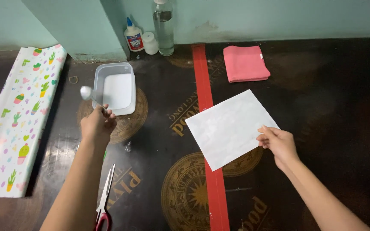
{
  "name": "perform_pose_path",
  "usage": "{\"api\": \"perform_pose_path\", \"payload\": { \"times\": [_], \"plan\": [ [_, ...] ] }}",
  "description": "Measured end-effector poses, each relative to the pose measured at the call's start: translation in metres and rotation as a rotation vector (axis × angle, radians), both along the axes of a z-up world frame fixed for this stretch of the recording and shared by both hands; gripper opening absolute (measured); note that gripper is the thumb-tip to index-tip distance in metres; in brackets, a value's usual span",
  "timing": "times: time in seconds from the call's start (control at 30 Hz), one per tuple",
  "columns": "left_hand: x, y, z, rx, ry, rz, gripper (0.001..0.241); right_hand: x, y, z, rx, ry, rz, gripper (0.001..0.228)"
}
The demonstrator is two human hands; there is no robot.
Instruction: Applying glue to a decorative paper sheet and sticking it onto a wall, then smoothing it with a cloth.
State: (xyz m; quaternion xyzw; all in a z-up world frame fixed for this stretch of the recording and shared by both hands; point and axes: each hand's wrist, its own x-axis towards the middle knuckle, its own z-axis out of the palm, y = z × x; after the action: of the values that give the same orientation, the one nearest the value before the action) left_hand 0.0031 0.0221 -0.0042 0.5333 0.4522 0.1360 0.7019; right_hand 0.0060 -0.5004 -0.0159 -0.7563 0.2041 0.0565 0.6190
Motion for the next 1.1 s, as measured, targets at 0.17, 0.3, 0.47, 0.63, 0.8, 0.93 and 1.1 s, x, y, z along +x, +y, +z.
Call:
{"api": "perform_pose_path", "payload": {
  "times": [0.17,0.3,0.47,0.63,0.8,0.93,1.1],
  "plan": [
    [0.011,0.019,-0.014,-0.114,-0.055,0.093,0.020,-0.011,0.001,0.019,-0.077,0.066,-0.021,0.025],
    [0.017,0.038,-0.039,0.033,-0.017,0.082,0.022,-0.014,-0.007,0.001,-0.113,0.094,-0.007,0.032],
    [-0.006,-0.005,0.014,0.381,0.021,-0.065,0.025,-0.015,0.002,0.009,-0.119,0.084,0.008,0.033],
    [-0.011,-0.033,0.020,0.449,0.142,-0.345,0.028,-0.015,0.000,0.009,-0.124,0.096,0.030,0.029],
    [0.003,-0.024,-0.025,0.355,0.162,-0.413,0.023,-0.021,-0.001,0.018,-0.196,0.102,0.029,0.028],
    [0.002,-0.034,-0.010,0.341,0.172,-0.360,0.029,-0.024,-0.025,-0.003,-0.783,-0.013,0.222,0.017],
    [-0.006,-0.029,-0.013,0.453,0.219,-0.374,0.057,-0.035,-0.037,-0.024,-1.384,-0.572,0.712,0.010]
  ]
}}
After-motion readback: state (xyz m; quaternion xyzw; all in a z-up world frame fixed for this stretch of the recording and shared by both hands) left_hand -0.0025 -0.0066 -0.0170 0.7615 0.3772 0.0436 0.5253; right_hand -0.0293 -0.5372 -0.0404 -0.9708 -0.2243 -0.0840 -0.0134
